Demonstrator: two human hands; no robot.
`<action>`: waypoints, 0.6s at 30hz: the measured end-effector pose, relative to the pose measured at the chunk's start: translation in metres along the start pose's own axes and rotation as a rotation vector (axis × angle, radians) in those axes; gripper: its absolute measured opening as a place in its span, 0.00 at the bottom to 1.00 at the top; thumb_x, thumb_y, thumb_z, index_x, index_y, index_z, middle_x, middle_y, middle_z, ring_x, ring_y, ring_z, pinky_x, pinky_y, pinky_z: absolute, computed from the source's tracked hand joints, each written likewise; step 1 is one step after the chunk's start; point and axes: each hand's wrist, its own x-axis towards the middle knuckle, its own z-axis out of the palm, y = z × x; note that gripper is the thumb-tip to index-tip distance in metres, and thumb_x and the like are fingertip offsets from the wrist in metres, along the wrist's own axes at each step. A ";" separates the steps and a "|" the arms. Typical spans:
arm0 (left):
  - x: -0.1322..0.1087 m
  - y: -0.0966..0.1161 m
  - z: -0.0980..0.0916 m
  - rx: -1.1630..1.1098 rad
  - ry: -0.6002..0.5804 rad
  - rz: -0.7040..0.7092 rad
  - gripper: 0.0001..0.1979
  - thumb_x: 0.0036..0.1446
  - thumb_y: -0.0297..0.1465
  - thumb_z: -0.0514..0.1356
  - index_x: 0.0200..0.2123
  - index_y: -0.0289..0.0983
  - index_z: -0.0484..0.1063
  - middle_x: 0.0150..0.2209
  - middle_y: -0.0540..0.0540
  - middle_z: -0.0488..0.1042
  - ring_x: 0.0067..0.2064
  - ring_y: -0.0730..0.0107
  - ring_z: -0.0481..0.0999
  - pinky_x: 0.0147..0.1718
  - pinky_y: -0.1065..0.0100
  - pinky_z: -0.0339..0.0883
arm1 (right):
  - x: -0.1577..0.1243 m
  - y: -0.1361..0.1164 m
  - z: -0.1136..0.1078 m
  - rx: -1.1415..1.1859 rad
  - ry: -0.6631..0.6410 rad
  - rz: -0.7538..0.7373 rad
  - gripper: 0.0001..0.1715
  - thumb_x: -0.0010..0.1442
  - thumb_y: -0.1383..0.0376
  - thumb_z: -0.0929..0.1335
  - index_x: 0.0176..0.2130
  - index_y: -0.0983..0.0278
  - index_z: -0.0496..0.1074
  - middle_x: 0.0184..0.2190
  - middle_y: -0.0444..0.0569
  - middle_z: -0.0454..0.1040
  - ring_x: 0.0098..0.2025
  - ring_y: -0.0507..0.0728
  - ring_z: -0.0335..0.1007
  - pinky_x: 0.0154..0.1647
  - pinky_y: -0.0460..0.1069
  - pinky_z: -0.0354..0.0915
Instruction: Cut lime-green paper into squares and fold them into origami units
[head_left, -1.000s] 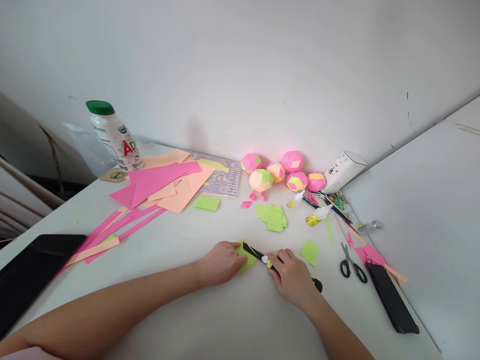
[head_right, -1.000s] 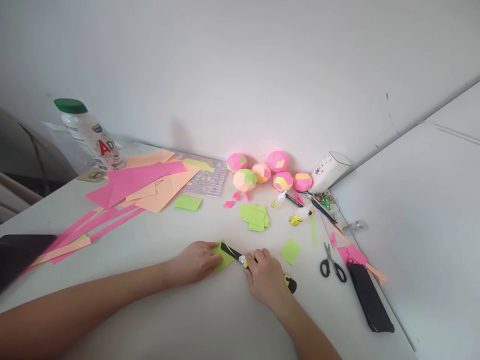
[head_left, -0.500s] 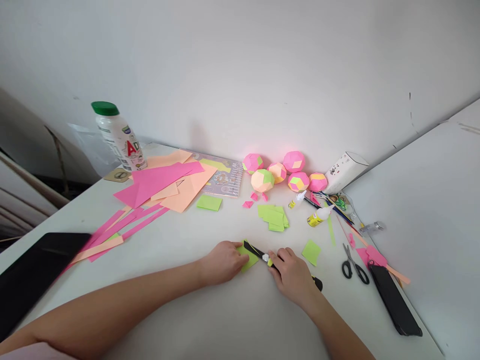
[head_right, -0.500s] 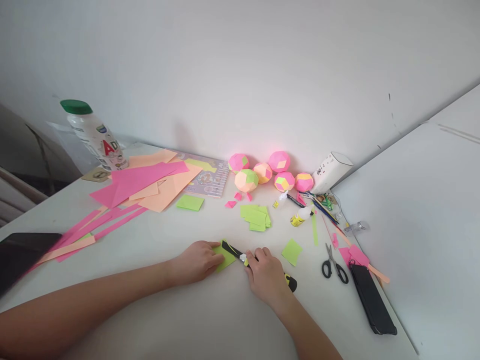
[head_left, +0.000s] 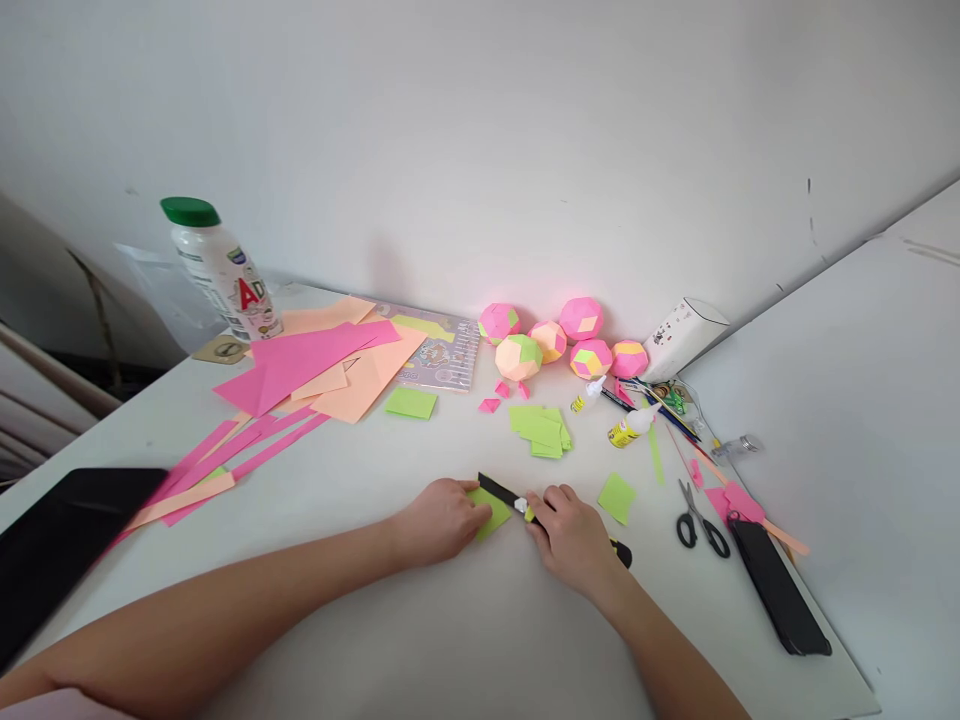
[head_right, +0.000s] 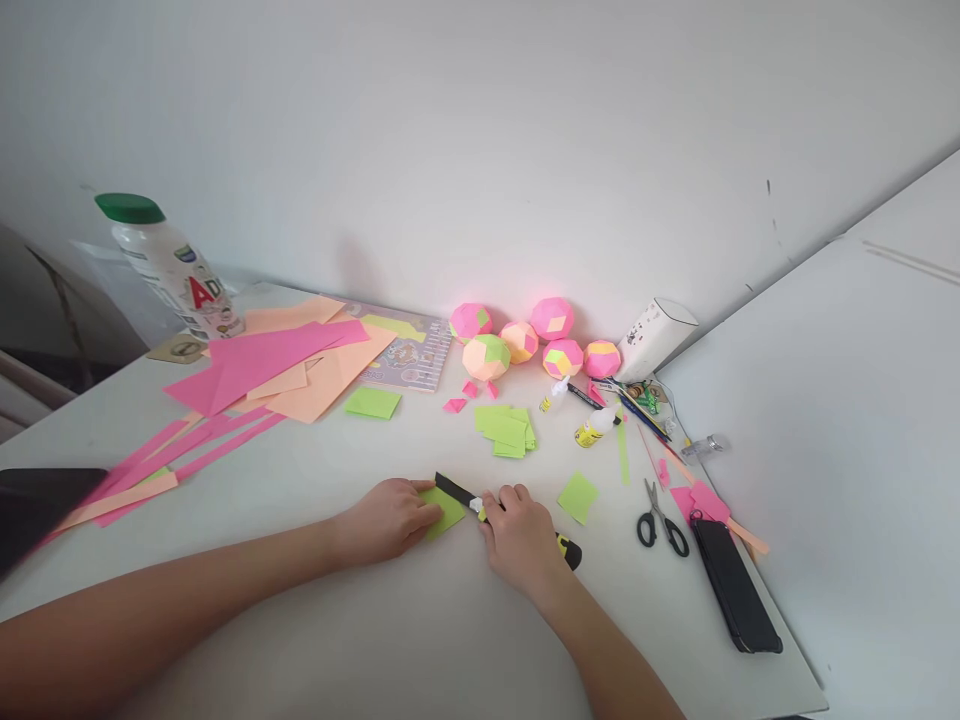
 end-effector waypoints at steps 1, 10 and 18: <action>0.000 0.000 0.000 0.001 -0.001 0.001 0.14 0.52 0.21 0.49 0.18 0.39 0.53 0.11 0.56 0.51 0.15 0.74 0.50 0.43 0.65 0.66 | 0.001 -0.001 0.000 -0.001 -0.003 0.002 0.21 0.62 0.67 0.62 0.54 0.67 0.66 0.40 0.55 0.71 0.43 0.61 0.64 0.35 0.51 0.67; 0.000 0.001 0.000 0.005 0.005 0.003 0.14 0.52 0.21 0.49 0.18 0.39 0.54 0.12 0.56 0.51 0.15 0.74 0.50 0.46 0.64 0.65 | 0.004 -0.003 -0.001 -0.013 0.001 0.005 0.21 0.62 0.67 0.62 0.54 0.67 0.66 0.40 0.55 0.71 0.43 0.61 0.64 0.34 0.51 0.67; 0.001 0.001 -0.002 0.004 -0.017 0.005 0.14 0.54 0.21 0.48 0.18 0.39 0.56 0.12 0.55 0.54 0.15 0.73 0.53 0.44 0.64 0.65 | 0.009 -0.004 0.002 0.013 0.030 0.015 0.21 0.62 0.66 0.61 0.54 0.68 0.66 0.40 0.55 0.71 0.43 0.60 0.65 0.35 0.51 0.67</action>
